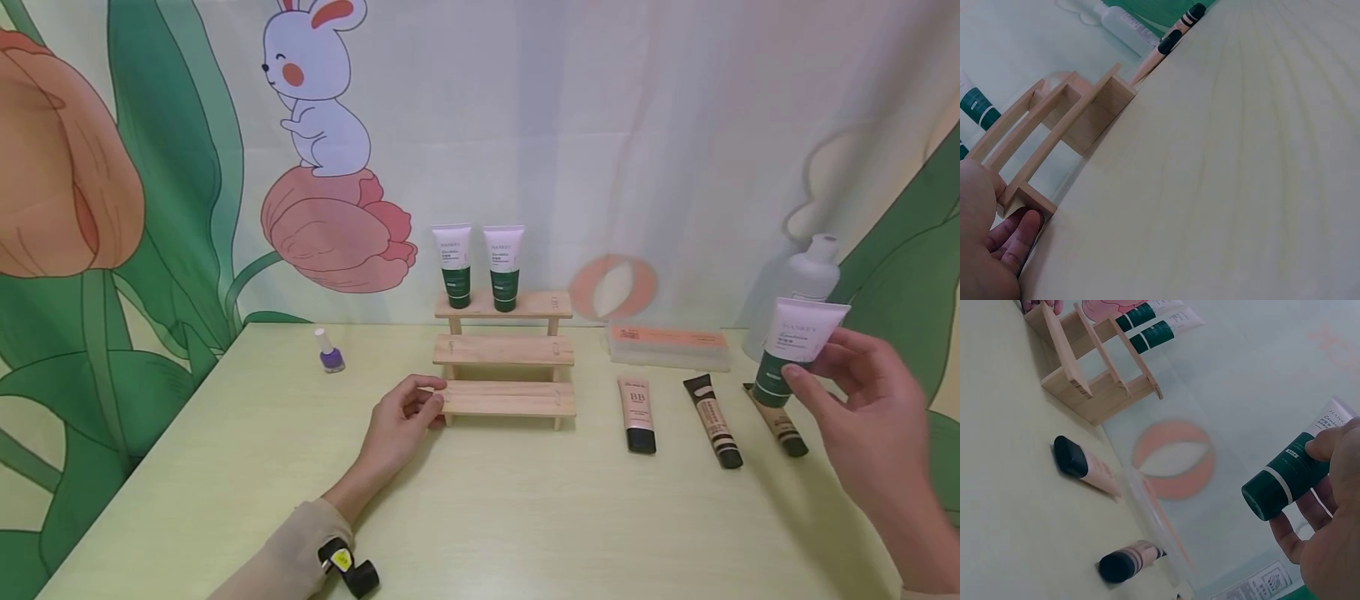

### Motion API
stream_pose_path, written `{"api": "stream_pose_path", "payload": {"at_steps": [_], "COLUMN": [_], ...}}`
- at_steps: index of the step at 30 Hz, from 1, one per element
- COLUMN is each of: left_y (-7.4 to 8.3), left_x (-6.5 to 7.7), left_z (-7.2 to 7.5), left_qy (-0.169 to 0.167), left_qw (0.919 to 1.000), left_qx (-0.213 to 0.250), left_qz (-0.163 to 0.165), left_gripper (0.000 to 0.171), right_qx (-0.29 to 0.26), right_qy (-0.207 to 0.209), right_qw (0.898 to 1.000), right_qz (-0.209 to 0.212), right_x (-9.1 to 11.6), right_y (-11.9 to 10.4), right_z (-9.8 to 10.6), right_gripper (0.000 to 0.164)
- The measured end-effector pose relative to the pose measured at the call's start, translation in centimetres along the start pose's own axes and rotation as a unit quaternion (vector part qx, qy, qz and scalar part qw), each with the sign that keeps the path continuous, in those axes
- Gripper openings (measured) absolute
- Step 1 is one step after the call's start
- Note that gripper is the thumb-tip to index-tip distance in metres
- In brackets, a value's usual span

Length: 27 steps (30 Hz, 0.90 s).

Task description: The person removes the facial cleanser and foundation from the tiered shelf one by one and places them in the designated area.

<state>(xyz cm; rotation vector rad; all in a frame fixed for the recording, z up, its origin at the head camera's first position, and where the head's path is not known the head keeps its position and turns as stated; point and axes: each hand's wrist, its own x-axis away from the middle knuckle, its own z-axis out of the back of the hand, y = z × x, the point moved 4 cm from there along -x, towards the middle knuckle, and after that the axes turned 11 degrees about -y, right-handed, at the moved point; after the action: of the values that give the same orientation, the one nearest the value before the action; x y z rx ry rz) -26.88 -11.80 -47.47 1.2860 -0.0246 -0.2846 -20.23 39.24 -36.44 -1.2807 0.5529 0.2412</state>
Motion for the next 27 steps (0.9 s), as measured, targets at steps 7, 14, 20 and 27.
{"api": "stream_pose_path", "payload": {"at_steps": [7,14,20,27], "left_y": [0.1,0.2,0.1,0.2], "left_x": [-0.1,-0.3,-0.3,-0.3], "left_z": [-0.1,-0.1,-0.2,-0.2], "left_qy": [-0.001,-0.001,-0.007,-0.005], "left_qw": [1.0,1.0,1.0,1.0], "left_qx": [-0.002,-0.001,0.004,0.004], "left_qz": [-0.001,0.0,-0.001,-0.001], "left_gripper": [0.018,0.018,0.018,0.018], "right_qx": [0.032,0.003,0.081,0.111], "right_qy": [0.001,0.017,0.038,0.04], "right_qw": [0.999,0.999,0.991,0.985], "right_qz": [-0.02,-0.033,-0.1,-0.123], "right_x": [2.6,5.0,7.0,8.6], "right_y": [1.9,3.2,4.4,5.6], "right_z": [1.4,2.2,2.9,3.8], "right_gripper": [0.059,0.061,0.066,0.068]}}
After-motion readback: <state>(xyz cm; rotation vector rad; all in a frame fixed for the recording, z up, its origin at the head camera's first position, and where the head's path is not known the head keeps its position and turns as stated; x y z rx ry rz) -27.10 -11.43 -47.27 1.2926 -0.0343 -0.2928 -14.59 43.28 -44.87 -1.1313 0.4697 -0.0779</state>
